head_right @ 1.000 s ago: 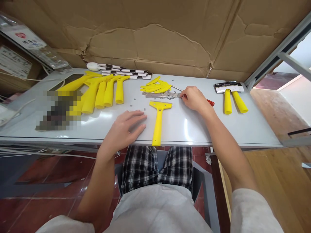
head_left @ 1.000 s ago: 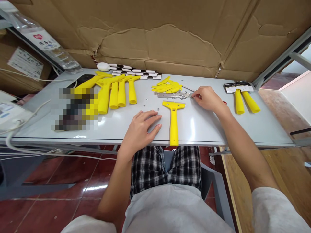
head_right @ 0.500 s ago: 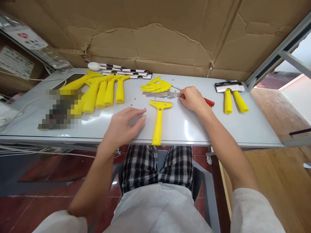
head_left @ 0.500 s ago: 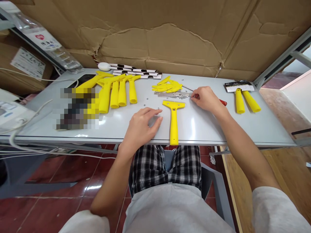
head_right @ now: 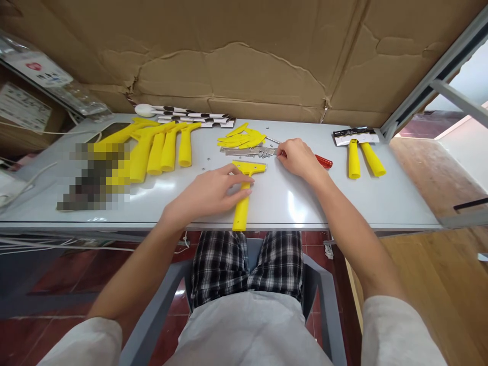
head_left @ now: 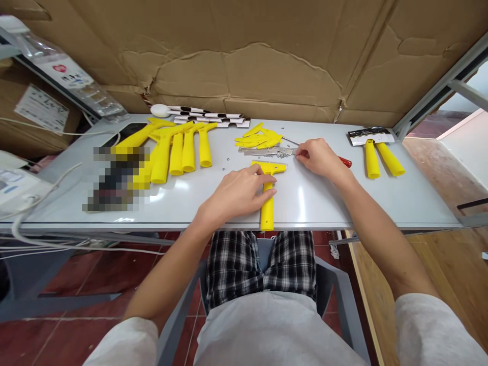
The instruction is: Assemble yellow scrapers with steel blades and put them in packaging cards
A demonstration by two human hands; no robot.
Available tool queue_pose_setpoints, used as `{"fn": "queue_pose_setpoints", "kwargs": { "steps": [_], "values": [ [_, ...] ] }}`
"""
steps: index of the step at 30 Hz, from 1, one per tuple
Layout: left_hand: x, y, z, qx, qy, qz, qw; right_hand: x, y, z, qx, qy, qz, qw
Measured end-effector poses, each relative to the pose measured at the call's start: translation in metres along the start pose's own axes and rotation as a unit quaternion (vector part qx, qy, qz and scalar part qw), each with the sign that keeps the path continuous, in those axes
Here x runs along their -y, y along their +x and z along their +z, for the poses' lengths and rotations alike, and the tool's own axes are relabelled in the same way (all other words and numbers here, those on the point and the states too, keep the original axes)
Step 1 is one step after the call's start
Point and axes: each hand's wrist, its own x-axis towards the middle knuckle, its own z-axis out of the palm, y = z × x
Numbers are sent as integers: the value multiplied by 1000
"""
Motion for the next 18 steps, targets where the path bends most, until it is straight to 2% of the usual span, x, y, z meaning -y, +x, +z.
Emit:
{"fn": "queue_pose_setpoints", "kwargs": {
  "steps": [8,18],
  "values": [
    [14,-7,-5,13,49,14,999,1,-1,0,4,-15,-3,1000],
    [-2,-3,4,-5,109,10,994,2,1,1,23,-30,18,999]
  ]
}}
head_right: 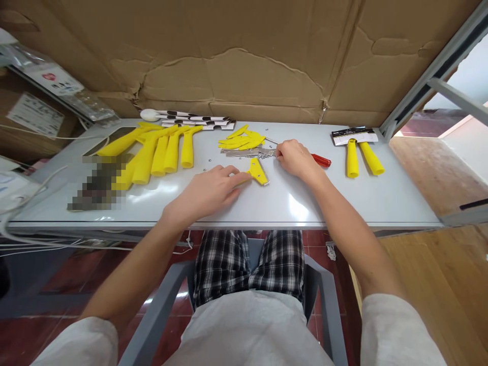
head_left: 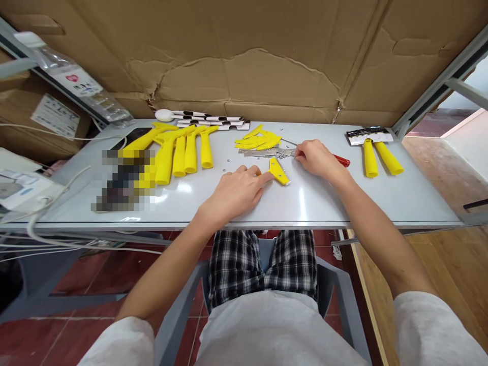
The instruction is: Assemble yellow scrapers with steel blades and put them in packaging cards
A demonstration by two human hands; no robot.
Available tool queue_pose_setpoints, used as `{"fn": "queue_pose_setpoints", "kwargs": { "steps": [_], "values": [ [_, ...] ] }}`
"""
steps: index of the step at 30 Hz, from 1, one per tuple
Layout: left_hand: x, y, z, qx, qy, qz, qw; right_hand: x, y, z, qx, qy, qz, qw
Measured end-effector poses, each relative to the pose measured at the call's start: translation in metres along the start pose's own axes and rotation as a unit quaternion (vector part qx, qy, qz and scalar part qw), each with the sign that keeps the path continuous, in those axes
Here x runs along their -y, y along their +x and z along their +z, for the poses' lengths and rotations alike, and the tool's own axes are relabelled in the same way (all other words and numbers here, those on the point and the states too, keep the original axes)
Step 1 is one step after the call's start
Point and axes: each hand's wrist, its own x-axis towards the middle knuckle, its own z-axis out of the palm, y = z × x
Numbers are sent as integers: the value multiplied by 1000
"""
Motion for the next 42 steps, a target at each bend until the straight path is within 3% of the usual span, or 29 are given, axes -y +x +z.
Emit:
{"fn": "queue_pose_setpoints", "kwargs": {
  "steps": [31,37,42],
  "values": [
    [-9,16,4,38,6,14,999,6,-5,-5,28,-7,10,1000],
    [12,15,7,-29,-110,37,993,5,-5,-3,24,-47,2,999],
    [27,16,3,-99,-319,56,941,8,-8,-5,28,-51,8,998]
  ]
}}
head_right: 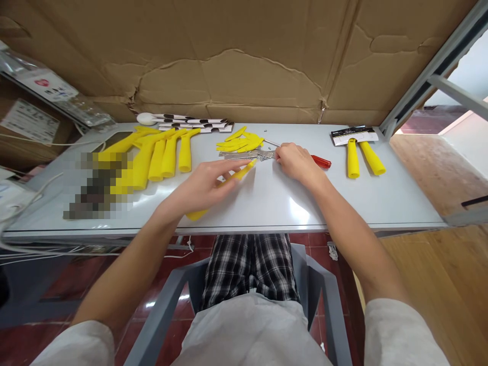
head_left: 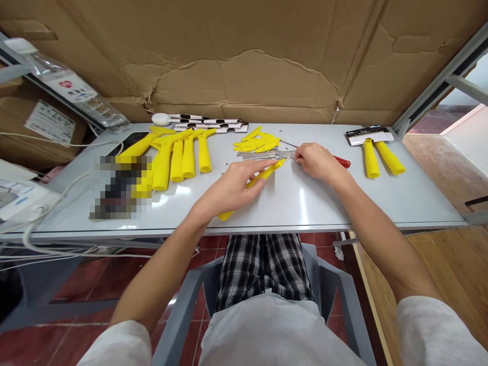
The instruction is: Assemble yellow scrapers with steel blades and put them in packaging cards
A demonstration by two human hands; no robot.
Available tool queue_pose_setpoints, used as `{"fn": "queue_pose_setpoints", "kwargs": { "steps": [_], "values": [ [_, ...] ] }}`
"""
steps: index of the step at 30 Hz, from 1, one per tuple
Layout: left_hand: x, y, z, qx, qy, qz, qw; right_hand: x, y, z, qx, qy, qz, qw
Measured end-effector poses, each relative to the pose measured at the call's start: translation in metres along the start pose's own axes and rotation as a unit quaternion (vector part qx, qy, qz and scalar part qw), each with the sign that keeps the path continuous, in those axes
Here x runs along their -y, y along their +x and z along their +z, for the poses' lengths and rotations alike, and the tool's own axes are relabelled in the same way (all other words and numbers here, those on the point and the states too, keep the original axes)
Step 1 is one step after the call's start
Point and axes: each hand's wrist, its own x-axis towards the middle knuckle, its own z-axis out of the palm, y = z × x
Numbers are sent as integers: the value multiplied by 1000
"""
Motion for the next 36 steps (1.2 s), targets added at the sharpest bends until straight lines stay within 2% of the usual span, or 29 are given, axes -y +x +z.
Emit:
{"fn": "queue_pose_setpoints", "kwargs": {
  "steps": [3,5,8,14,18,23,25,28,32,36],
  "values": [
    [-1,2,-2,-36,-147,-67,986,1,-1,0,-2,9,-2,1000],
    [-2,5,-1,-38,-252,-123,959,2,-1,0,-3,18,-1,1000],
    [0,10,2,-16,-407,-185,894,2,-1,0,-2,32,-10,999],
    [23,18,13,4,-601,-227,767,2,0,2,-3,39,-23,999],
    [34,19,17,5,-656,-237,716,3,0,3,1,50,-18,999],
    [33,18,16,5,-667,-243,704,0,-1,1,-19,82,-34,996],
    [33,18,17,3,-666,-246,704,-2,-1,-2,-56,133,-52,988],
    [34,18,20,-3,-664,-250,705,-2,0,-9,-94,245,-87,961],
    [34,19,23,-16,-664,-248,706,11,5,-24,-71,334,-134,930],
    [33,18,25,-29,-653,-242,717,33,18,-40,-11,325,-168,931]
  ]
}}
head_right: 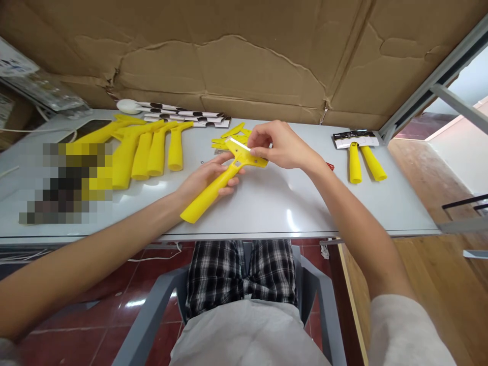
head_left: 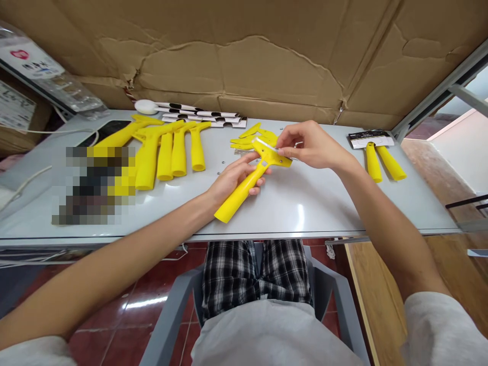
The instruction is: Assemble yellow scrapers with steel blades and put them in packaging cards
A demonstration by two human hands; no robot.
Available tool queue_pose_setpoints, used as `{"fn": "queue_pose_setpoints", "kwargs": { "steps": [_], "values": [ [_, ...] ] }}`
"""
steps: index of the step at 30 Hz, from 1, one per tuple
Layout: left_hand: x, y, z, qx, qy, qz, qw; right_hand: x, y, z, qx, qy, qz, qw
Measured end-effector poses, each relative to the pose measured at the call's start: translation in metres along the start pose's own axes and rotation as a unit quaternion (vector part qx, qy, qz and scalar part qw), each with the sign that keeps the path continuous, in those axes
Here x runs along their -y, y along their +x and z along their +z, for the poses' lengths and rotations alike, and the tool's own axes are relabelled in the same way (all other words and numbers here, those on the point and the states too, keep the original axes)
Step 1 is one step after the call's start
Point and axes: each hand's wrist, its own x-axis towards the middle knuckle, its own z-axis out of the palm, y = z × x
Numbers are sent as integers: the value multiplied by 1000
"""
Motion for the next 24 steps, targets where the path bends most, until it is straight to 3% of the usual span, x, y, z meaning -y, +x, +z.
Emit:
{"fn": "queue_pose_setpoints", "kwargs": {
  "steps": [8,24],
  "values": [
    [5,-1,-1,2,9,25,1000,14,34,6,43,5,33,999],
    [3,-2,3,-8,20,22,1000,29,37,12,37,-60,12,997]
  ]
}}
